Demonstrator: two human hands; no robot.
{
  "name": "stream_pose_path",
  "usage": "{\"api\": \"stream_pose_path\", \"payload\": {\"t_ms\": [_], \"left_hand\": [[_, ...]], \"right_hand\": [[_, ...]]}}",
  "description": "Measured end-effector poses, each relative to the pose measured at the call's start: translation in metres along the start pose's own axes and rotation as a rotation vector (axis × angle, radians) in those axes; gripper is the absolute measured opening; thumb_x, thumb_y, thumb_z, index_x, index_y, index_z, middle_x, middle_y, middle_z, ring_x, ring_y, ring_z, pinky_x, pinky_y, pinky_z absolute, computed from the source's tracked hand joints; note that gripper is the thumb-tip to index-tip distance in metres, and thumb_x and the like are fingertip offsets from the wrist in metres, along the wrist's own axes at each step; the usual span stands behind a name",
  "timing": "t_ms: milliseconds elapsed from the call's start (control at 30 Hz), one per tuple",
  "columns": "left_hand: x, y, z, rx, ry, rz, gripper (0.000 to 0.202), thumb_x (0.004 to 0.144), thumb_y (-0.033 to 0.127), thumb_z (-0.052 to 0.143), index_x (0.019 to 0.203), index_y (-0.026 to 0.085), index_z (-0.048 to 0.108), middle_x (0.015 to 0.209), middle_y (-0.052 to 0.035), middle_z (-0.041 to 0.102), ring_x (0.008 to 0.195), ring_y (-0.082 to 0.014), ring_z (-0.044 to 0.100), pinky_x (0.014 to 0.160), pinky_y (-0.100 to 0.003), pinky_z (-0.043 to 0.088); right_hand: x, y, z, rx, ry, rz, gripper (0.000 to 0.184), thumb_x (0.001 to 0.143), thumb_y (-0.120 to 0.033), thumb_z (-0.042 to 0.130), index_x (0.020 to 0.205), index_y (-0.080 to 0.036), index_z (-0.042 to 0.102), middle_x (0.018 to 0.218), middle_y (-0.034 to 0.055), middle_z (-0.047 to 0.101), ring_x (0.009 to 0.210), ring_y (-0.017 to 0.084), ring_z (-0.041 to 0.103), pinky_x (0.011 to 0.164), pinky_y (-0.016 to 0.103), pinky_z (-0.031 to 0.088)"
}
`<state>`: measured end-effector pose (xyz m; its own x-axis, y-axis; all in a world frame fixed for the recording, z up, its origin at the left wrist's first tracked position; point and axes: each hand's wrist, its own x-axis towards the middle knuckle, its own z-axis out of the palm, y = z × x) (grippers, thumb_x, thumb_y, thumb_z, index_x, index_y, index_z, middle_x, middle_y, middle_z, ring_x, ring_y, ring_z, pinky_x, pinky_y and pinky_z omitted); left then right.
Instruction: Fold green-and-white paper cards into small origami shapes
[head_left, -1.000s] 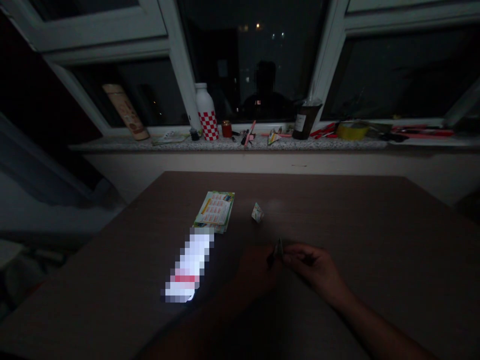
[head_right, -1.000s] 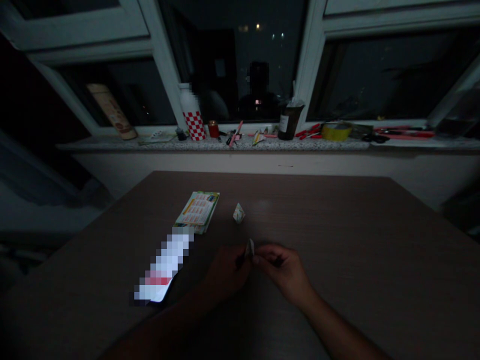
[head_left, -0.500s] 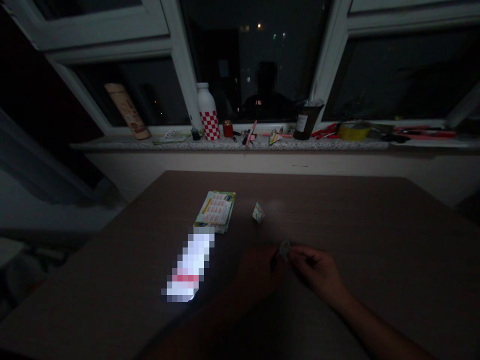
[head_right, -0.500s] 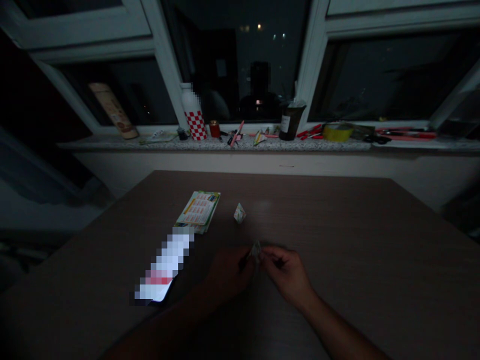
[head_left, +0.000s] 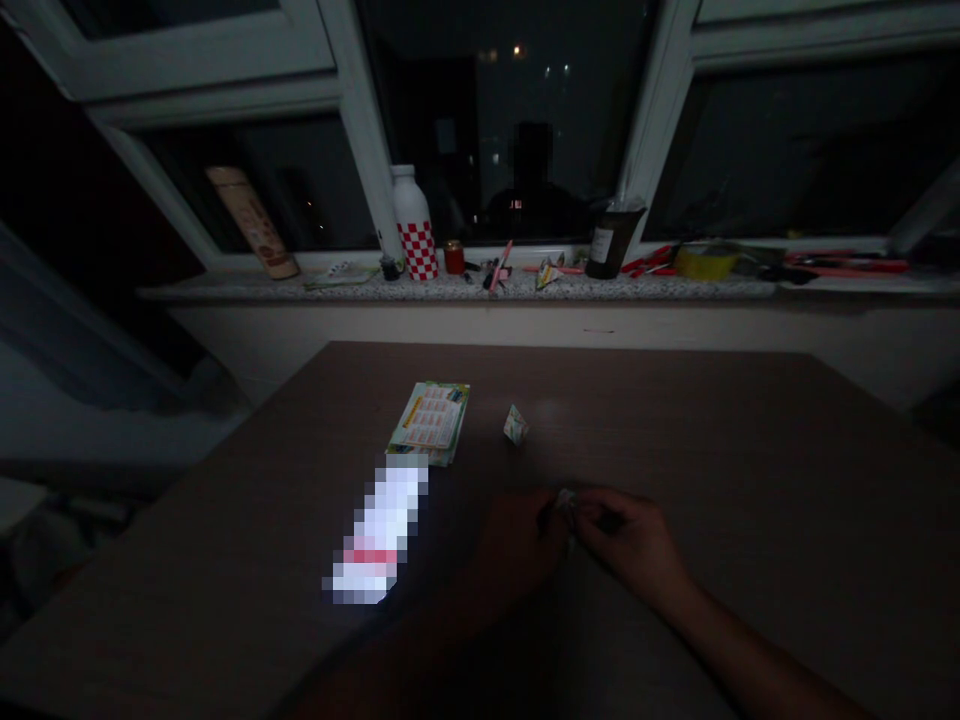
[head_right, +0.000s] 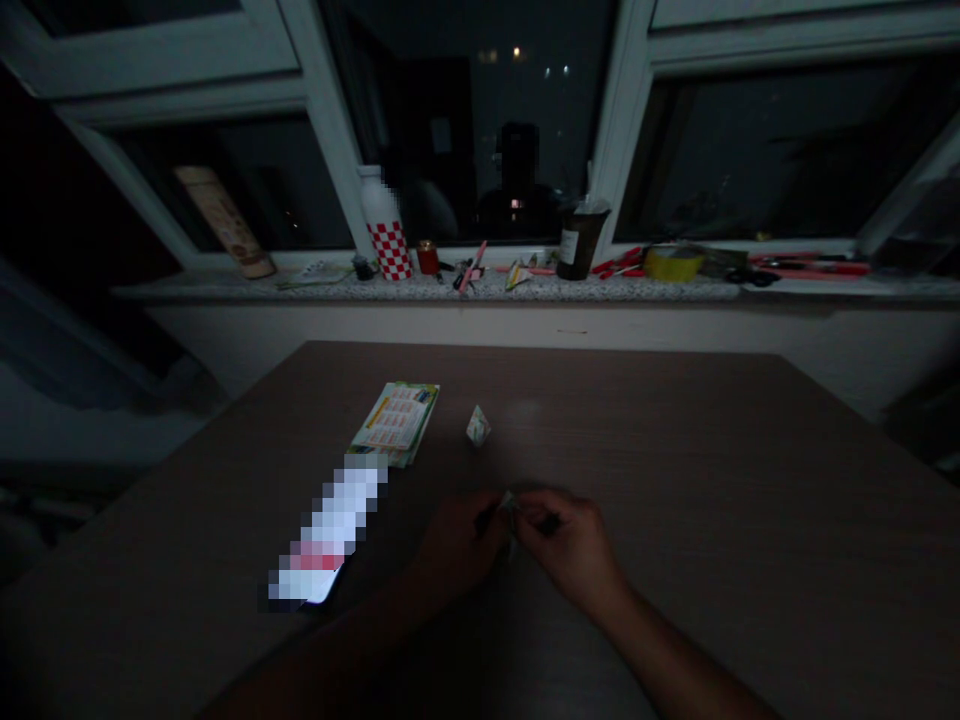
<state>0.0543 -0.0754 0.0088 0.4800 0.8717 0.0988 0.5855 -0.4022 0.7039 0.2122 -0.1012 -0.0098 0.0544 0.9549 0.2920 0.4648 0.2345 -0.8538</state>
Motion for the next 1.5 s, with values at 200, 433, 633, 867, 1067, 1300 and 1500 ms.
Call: {"api": "stream_pose_path", "payload": {"t_ms": [200, 433, 633, 867, 1067, 1300, 1500], "left_hand": [[0.002, 0.003, -0.001, -0.038, 0.028, -0.076, 0.028, 0.086, 0.030, 0.043, 0.085, 0.017, 0.067, 0.074, -0.0028, 0.067, 0.066, -0.0161, 0.059, 0.057, -0.024, 0.036], [0.000, 0.000, -0.001, -0.145, 0.048, -0.135, 0.025, 0.080, 0.034, 0.050, 0.081, 0.015, 0.066, 0.069, -0.0025, 0.064, 0.062, -0.0158, 0.055, 0.057, -0.024, 0.035], [0.007, -0.010, 0.002, -0.816, -0.139, -0.171, 0.025, 0.066, 0.029, 0.066, 0.084, 0.011, 0.066, 0.076, -0.0031, 0.064, 0.070, -0.0154, 0.056, 0.066, -0.025, 0.040], [0.013, -0.008, 0.001, -1.312, -0.172, -0.407, 0.022, 0.056, 0.022, 0.071, 0.073, 0.010, 0.066, 0.075, -0.0056, 0.063, 0.068, -0.0152, 0.057, 0.069, -0.028, 0.042], [0.012, -0.010, 0.000, -1.345, -0.149, -0.404, 0.020, 0.057, 0.019, 0.073, 0.074, 0.009, 0.067, 0.072, -0.0041, 0.063, 0.067, -0.0130, 0.056, 0.067, -0.025, 0.041], [0.012, -0.015, 0.006, -1.268, -0.176, -0.377, 0.026, 0.057, 0.024, 0.074, 0.078, 0.010, 0.069, 0.074, -0.0043, 0.064, 0.066, -0.0134, 0.056, 0.067, -0.026, 0.040], [0.010, -0.016, 0.007, -1.228, -0.195, -0.360, 0.025, 0.062, 0.025, 0.072, 0.082, 0.011, 0.070, 0.075, -0.0039, 0.065, 0.068, -0.0138, 0.057, 0.068, -0.025, 0.041]], "right_hand": [[0.001, -0.008, -0.003, -0.094, 0.021, -0.032, 0.013, 0.073, -0.021, 0.058, 0.078, -0.020, 0.070, 0.063, 0.0012, 0.069, 0.057, 0.015, 0.064, 0.056, 0.024, 0.051], [-0.001, -0.010, -0.002, -0.026, 0.001, 0.046, 0.007, 0.072, -0.020, 0.059, 0.077, -0.020, 0.064, 0.060, -0.0007, 0.064, 0.054, 0.014, 0.060, 0.052, 0.023, 0.048], [-0.001, -0.008, -0.002, 0.175, 0.005, 0.082, 0.010, 0.069, -0.019, 0.062, 0.070, -0.020, 0.052, 0.058, -0.0036, 0.057, 0.052, 0.011, 0.055, 0.048, 0.020, 0.044], [-0.004, -0.012, -0.012, -0.027, 0.043, -0.248, 0.012, 0.078, -0.020, 0.062, 0.090, -0.021, 0.061, 0.079, 0.0039, 0.067, 0.070, 0.017, 0.064, 0.064, 0.028, 0.053], [-0.005, -0.015, -0.014, -0.176, -0.020, -0.409, 0.025, 0.084, -0.020, 0.057, 0.107, -0.024, 0.064, 0.101, 0.0085, 0.068, 0.090, 0.020, 0.066, 0.077, 0.031, 0.056], [-0.006, -0.009, -0.010, -0.305, -0.037, -0.434, 0.027, 0.084, -0.022, 0.057, 0.110, -0.022, 0.063, 0.103, 0.0103, 0.068, 0.089, 0.022, 0.067, 0.076, 0.034, 0.058], [-0.005, -0.012, -0.011, -0.366, -0.089, -0.427, 0.026, 0.085, -0.020, 0.055, 0.110, -0.021, 0.062, 0.100, 0.0100, 0.067, 0.086, 0.021, 0.067, 0.075, 0.033, 0.058]]}}
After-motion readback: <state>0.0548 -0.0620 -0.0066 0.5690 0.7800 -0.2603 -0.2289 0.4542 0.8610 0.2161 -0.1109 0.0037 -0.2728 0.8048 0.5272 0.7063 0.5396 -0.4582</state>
